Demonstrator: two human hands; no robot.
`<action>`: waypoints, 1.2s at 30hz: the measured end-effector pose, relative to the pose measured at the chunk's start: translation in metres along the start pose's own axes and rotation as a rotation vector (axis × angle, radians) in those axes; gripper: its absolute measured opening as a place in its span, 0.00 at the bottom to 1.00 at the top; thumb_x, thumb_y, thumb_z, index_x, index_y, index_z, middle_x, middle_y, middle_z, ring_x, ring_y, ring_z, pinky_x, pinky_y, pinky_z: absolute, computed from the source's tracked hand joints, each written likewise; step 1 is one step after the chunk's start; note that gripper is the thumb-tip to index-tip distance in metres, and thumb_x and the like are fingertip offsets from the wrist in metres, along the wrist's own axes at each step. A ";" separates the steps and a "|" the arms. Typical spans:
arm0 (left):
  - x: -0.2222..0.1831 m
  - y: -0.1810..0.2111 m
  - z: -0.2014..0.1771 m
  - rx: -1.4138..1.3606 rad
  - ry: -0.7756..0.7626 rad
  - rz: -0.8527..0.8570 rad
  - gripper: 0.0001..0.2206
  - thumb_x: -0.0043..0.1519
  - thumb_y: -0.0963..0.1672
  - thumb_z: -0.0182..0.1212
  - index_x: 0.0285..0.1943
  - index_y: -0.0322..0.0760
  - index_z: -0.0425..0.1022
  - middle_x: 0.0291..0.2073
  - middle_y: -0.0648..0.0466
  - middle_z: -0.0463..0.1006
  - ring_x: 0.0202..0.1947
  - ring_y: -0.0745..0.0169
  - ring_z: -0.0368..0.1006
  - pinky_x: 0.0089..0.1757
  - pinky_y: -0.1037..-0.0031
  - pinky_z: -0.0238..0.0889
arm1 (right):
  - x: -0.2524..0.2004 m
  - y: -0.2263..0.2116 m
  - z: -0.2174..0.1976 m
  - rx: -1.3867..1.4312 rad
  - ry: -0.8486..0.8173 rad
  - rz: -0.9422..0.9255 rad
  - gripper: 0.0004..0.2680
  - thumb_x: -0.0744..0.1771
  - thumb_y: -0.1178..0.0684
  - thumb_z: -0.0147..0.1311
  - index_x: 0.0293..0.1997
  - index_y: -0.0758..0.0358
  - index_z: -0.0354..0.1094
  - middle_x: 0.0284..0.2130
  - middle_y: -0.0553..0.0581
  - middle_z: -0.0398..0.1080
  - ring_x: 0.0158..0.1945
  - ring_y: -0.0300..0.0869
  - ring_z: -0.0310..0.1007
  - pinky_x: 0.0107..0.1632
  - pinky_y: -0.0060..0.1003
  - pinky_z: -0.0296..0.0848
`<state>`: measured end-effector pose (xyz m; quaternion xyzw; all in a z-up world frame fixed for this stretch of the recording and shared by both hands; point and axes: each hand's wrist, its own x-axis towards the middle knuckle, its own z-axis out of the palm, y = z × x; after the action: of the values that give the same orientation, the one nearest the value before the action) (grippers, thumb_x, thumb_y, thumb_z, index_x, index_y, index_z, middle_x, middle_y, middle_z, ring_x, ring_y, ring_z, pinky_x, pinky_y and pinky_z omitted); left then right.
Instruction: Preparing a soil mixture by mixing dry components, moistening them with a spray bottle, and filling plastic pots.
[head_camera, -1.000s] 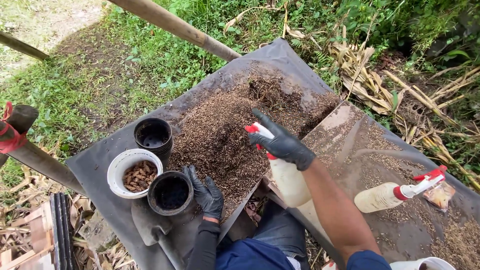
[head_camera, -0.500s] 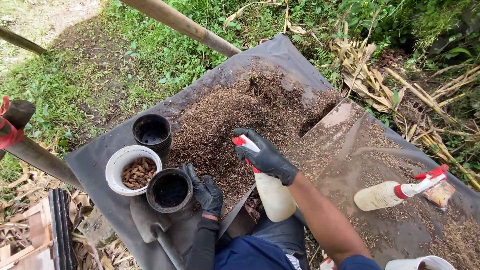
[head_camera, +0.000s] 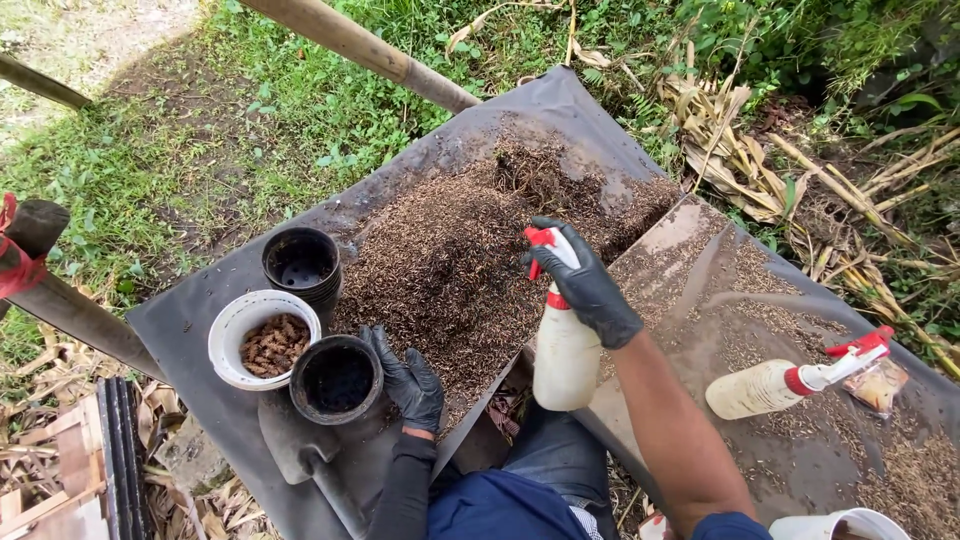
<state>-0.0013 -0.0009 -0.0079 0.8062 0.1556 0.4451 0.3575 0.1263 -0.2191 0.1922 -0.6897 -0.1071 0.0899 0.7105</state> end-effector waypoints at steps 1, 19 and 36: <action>0.001 0.001 -0.001 -0.001 0.000 0.005 0.27 0.72 0.48 0.41 0.79 0.31 0.53 0.75 0.30 0.51 0.75 0.27 0.43 0.66 0.40 0.34 | 0.007 0.010 -0.009 0.031 0.023 -0.036 0.18 0.69 0.58 0.55 0.68 0.63 0.60 0.37 0.64 0.76 0.40 0.44 0.79 0.49 0.41 0.82; 0.001 -0.001 -0.001 -0.003 -0.010 0.012 0.27 0.71 0.48 0.43 0.78 0.29 0.55 0.73 0.27 0.52 0.74 0.24 0.45 0.66 0.40 0.36 | -0.007 0.011 -0.098 -0.060 0.265 -0.042 0.16 0.70 0.56 0.57 0.65 0.61 0.63 0.30 0.69 0.76 0.33 0.49 0.78 0.42 0.40 0.79; 0.008 0.023 -0.012 -0.033 -0.013 0.010 0.26 0.73 0.49 0.40 0.78 0.30 0.53 0.75 0.32 0.50 0.76 0.30 0.44 0.69 0.43 0.39 | -0.024 -0.019 -0.091 -0.060 0.271 0.108 0.16 0.69 0.56 0.54 0.65 0.61 0.61 0.36 0.66 0.74 0.39 0.48 0.76 0.47 0.39 0.77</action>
<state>-0.0079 -0.0066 0.0174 0.8037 0.1417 0.4442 0.3697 0.1278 -0.3142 0.2083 -0.7210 0.0245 0.0306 0.6918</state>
